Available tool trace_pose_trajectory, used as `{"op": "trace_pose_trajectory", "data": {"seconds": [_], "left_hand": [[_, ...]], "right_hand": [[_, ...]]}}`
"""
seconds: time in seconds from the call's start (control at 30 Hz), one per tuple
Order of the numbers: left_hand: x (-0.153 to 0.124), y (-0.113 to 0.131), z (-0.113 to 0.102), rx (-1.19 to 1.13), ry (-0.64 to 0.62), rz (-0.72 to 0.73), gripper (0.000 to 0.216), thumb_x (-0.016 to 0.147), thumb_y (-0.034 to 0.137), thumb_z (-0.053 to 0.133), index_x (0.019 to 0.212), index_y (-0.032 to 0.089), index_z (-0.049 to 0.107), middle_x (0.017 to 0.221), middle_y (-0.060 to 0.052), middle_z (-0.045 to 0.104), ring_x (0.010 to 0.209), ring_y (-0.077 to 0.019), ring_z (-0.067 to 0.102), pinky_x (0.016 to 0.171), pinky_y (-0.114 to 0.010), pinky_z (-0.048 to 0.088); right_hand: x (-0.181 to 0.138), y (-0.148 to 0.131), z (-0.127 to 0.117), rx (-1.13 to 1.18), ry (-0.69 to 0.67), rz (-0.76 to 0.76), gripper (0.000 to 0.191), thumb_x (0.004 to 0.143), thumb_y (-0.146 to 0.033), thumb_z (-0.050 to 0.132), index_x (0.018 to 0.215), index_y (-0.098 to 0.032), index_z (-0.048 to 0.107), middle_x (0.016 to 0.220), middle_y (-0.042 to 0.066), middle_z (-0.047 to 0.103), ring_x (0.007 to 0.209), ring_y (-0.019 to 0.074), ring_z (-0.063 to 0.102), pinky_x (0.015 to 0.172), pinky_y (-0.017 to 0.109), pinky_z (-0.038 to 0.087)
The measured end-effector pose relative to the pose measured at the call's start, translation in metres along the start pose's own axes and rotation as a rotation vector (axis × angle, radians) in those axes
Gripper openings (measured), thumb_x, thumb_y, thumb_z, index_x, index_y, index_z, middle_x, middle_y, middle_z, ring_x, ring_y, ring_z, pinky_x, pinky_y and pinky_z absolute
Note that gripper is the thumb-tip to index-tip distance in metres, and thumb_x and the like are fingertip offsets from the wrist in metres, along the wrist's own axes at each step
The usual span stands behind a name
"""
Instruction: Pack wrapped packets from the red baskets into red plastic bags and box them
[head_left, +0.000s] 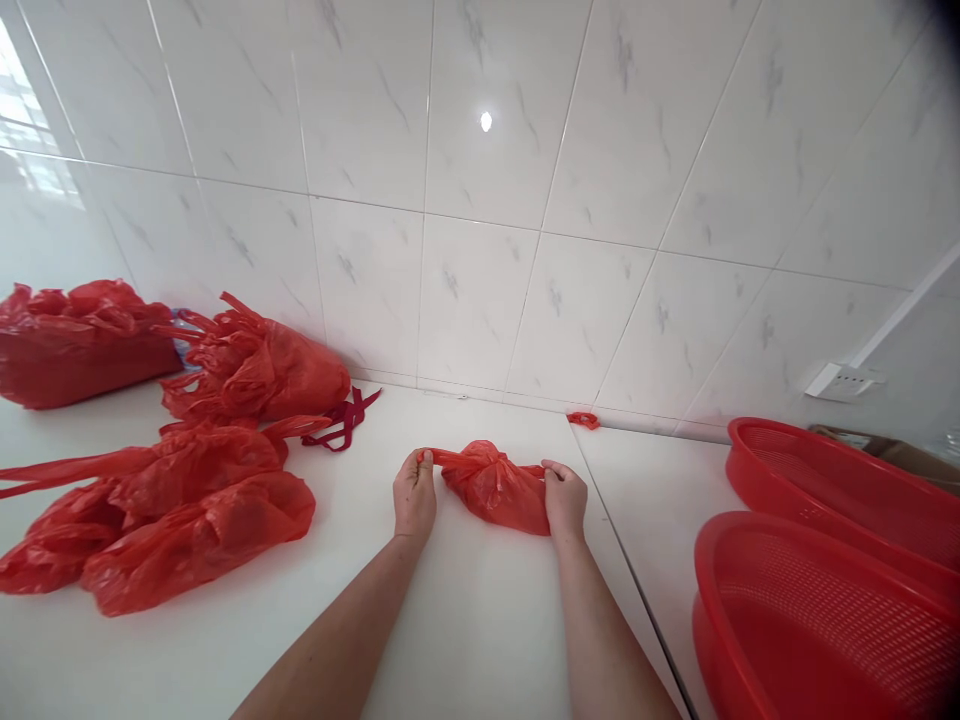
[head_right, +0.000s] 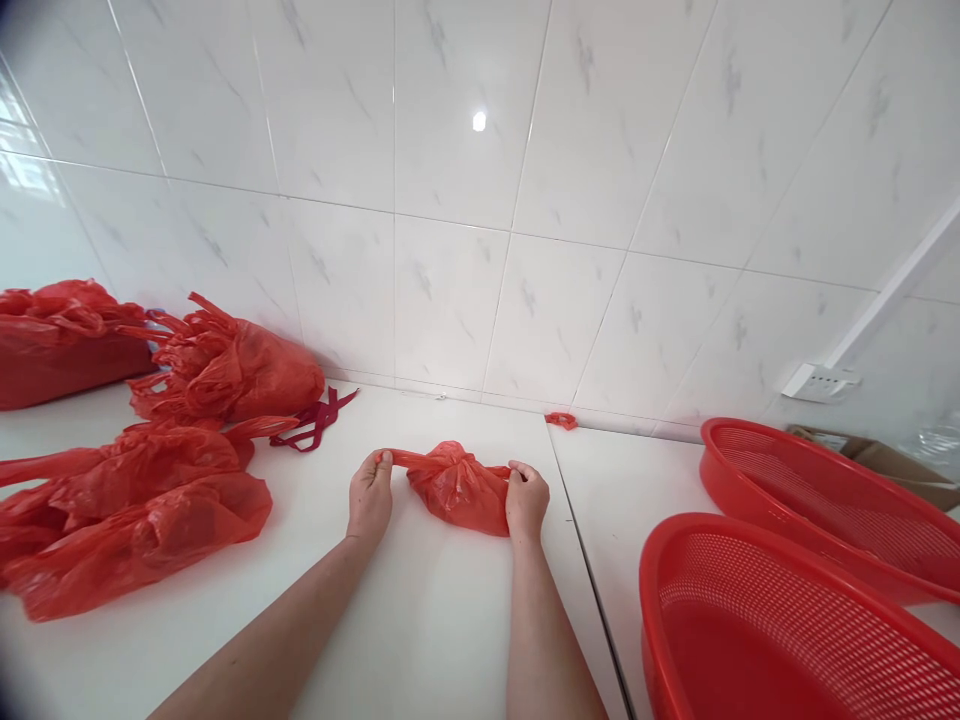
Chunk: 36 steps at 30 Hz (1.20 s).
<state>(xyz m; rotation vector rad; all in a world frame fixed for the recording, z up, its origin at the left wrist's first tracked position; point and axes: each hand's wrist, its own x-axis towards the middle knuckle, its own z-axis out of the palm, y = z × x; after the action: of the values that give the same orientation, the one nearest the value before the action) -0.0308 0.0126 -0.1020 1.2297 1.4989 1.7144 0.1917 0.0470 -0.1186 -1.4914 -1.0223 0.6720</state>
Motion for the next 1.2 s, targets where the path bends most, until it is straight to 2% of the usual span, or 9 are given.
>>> {"op": "trace_pose_trajectory", "data": {"seconds": [0.13,0.27,0.37,0.47,0.57,0.67,0.83,1.07,1.2], "left_hand": [[0.003,-0.004,0.0,0.04,0.039,0.047,0.028,0.089,0.039,0.041,0.102,0.021,0.058,0.105,-0.007,0.06,0.098,-0.0213,0.055,0.086,-0.034,0.045],[-0.003,0.001,0.006,0.298,0.106,0.371,0.044,0.084,0.029,0.051,0.128,0.023,0.047,0.139,-0.012,0.04,0.132,-0.0274,0.032,0.107,-0.046,0.026],[-0.015,0.006,0.014,0.519,-0.073,0.532,0.057,0.077,0.036,0.063,0.131,0.027,0.047,0.147,-0.011,0.032,0.138,-0.0348,0.018,0.109,-0.056,0.015],[-0.024,0.004,0.019,0.624,-0.379,0.553,0.07,0.063,0.041,0.074,0.128,0.03,0.05,0.145,-0.011,0.035,0.134,-0.0409,0.023,0.103,-0.06,0.02],[-0.024,-0.001,0.017,0.658,-0.484,0.505,0.032,0.071,0.025,0.065,0.103,0.026,0.065,0.119,-0.01,0.058,0.114,-0.0329,0.047,0.096,-0.051,0.032],[-0.017,0.002,0.004,0.695,-0.402,0.445,0.02,0.075,0.011,0.05,0.079,0.021,0.066,0.085,-0.007,0.063,0.086,-0.0229,0.057,0.078,-0.036,0.042],[0.016,0.027,-0.036,0.777,-0.224,0.389,0.018,0.075,0.011,0.046,0.073,0.021,0.061,0.075,-0.004,0.061,0.066,-0.0174,0.056,0.058,-0.027,0.037],[0.086,0.097,-0.132,0.895,0.129,0.402,0.02,0.08,0.016,0.043,0.089,0.021,0.059,0.099,-0.01,0.061,0.093,-0.0247,0.055,0.075,-0.032,0.04],[0.093,0.099,-0.192,1.179,0.36,0.418,0.026,0.083,0.024,0.041,0.103,0.019,0.057,0.107,-0.011,0.058,0.101,-0.0267,0.053,0.083,-0.036,0.041]], "right_hand": [[-0.002,0.0,0.0,0.001,-0.036,0.005,0.03,0.073,-0.034,0.05,0.094,-0.022,0.068,0.107,0.005,0.067,0.1,0.0252,0.06,0.088,0.038,0.046],[-0.007,-0.007,0.0,0.001,-0.085,-0.013,0.032,0.076,-0.042,0.052,0.096,-0.022,0.068,0.111,0.006,0.066,0.106,0.0253,0.057,0.091,0.037,0.044],[-0.015,-0.013,0.004,0.026,-0.26,-0.045,0.032,0.076,-0.046,0.056,0.088,-0.021,0.07,0.099,0.006,0.07,0.096,0.0248,0.062,0.086,0.035,0.047],[-0.019,-0.013,0.006,0.109,-0.447,-0.062,0.037,0.075,-0.048,0.059,0.095,-0.019,0.069,0.094,0.006,0.07,0.083,0.0227,0.065,0.077,0.034,0.05],[-0.015,-0.008,0.006,0.194,-0.37,0.038,0.055,0.072,-0.051,0.063,0.117,-0.021,0.06,0.087,0.005,0.069,0.069,0.0202,0.064,0.065,0.033,0.052],[-0.009,-0.003,0.004,0.228,-0.271,0.119,0.064,0.068,-0.053,0.066,0.122,-0.02,0.055,0.084,0.005,0.067,0.062,0.018,0.062,0.056,0.03,0.051],[-0.005,0.002,0.003,0.176,-0.304,0.086,0.051,0.068,-0.051,0.066,0.106,-0.018,0.064,0.088,0.007,0.066,0.066,0.0162,0.06,0.056,0.027,0.05],[-0.005,0.003,0.008,0.159,-0.309,0.073,0.047,0.066,-0.047,0.065,0.103,-0.017,0.065,0.084,0.006,0.066,0.067,0.0175,0.061,0.059,0.031,0.051],[-0.011,-0.004,0.014,0.205,-0.309,0.052,0.041,0.064,-0.044,0.064,0.094,-0.017,0.066,0.074,0.003,0.064,0.058,0.0152,0.058,0.053,0.029,0.047]]}}
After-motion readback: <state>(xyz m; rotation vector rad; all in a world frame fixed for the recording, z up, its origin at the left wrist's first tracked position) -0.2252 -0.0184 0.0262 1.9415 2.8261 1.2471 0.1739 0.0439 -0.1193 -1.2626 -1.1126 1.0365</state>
